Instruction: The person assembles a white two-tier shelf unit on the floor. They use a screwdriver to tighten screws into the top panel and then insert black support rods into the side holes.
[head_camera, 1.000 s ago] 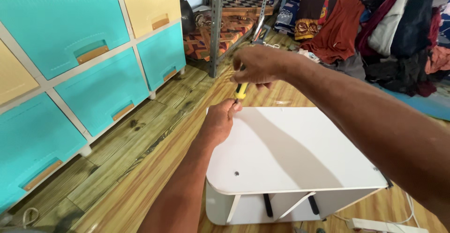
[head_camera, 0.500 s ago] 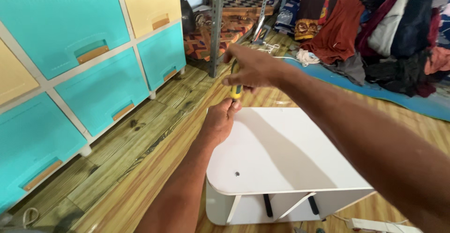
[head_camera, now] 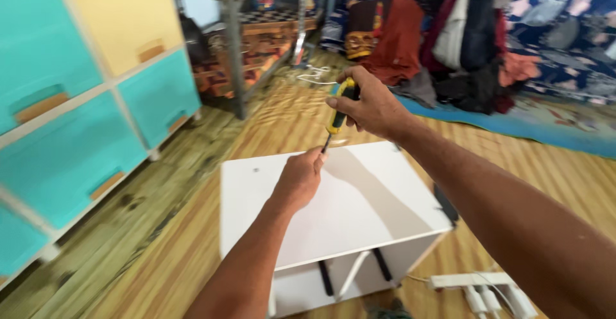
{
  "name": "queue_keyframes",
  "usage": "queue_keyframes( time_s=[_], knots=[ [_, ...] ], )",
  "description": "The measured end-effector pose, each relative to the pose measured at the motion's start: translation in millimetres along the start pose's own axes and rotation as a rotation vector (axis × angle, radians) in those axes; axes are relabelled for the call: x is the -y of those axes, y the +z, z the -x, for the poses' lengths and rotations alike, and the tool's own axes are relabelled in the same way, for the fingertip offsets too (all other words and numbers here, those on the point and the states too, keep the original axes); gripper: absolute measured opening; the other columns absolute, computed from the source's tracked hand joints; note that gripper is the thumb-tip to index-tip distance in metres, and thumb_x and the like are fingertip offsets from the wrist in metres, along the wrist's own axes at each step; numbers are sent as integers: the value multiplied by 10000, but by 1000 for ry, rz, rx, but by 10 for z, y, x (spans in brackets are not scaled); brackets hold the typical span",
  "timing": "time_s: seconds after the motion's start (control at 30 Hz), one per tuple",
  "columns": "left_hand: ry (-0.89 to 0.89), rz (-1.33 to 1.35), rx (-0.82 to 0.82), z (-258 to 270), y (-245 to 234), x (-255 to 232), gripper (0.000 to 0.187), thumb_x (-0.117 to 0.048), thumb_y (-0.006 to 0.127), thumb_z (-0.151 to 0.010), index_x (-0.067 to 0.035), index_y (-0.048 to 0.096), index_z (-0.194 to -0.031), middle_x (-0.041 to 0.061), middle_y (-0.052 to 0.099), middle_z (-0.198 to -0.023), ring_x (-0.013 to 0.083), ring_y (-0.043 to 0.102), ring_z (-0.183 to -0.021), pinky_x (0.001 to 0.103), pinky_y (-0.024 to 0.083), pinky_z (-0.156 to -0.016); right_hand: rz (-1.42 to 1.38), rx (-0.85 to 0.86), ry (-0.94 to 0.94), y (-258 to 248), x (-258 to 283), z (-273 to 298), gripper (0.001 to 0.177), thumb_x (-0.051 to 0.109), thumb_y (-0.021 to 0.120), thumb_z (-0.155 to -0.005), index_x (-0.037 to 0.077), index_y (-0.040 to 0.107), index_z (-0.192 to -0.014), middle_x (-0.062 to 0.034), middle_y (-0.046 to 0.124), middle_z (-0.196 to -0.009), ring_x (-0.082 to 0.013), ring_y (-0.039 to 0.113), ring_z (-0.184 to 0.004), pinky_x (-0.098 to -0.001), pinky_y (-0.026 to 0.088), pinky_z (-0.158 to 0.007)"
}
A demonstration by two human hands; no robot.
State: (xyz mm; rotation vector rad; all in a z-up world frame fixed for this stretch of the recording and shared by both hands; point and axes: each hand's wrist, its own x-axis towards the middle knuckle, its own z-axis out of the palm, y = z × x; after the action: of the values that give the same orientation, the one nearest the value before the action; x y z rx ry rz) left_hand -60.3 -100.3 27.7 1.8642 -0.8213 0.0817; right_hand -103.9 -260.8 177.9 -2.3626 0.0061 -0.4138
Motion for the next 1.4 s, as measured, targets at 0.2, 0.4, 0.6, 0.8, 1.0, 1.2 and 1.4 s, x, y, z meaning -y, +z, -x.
queue_keyframes(
  time_s=[0.2,0.4,0.6,0.8,1.0,1.2,1.4],
  knots=[
    [28,-45,149,-180,813,-427,267,-263,549,-1025,-33,651,-1113,253,694,-907,456,654,-900,529,495,-757,50,-127,96,-602,-475,402,494,287,746,-908,63,511,-1280,-80,666,-748,-131,640,-559,-316,517,-465],
    [-40,5,250,-373,1421,-638,264,-208,479,-1031,-63,641,-1181,234,702,-937,425,658,-877,504,487,-754,30,-254,114,-1022,-841,614,506,283,770,-895,82,539,-1297,-79,665,-828,-127,637,-600,-318,528,-506],
    [103,27,187,-785,1817,-499,286,-148,496,-1044,-50,658,-1258,231,715,-980,361,676,-877,434,515,-751,96,-292,16,-1146,-1262,472,487,292,795,-890,77,573,-1267,-77,681,-850,-139,662,-646,-321,556,-592],
    [-59,217,165,-1033,1937,-453,325,-148,530,-1013,-57,632,-1308,73,727,-914,134,633,-714,337,518,-685,114,-305,-42,-1203,-1538,291,480,290,797,-905,75,566,-1266,-79,680,-867,-135,674,-685,-323,558,-607],
    [-114,184,212,-1075,1905,-507,239,-152,582,-1012,-11,708,-1158,81,563,-689,146,454,-603,362,418,-584,37,-276,57,-1154,-1605,223,487,302,781,-905,97,555,-1284,-87,678,-825,-135,651,-629,-324,544,-561],
    [-148,212,194,-1097,1935,-506,217,-171,602,-1005,-25,720,-1113,90,539,-668,151,427,-579,370,392,-550,28,-184,20,-1226,-1681,148,469,259,736,-932,109,523,-1322,-74,633,-860,-137,634,-658,-325,547,-589],
    [-116,206,133,-1118,1968,-469,204,-184,647,-976,-12,734,-1043,100,608,-655,175,485,-549,383,408,-542,44,-77,-7,-1279,-1712,57,450,224,663,-975,139,492,-1382,-49,613,-922,-138,623,-723,-321,549,-612]
  ],
)
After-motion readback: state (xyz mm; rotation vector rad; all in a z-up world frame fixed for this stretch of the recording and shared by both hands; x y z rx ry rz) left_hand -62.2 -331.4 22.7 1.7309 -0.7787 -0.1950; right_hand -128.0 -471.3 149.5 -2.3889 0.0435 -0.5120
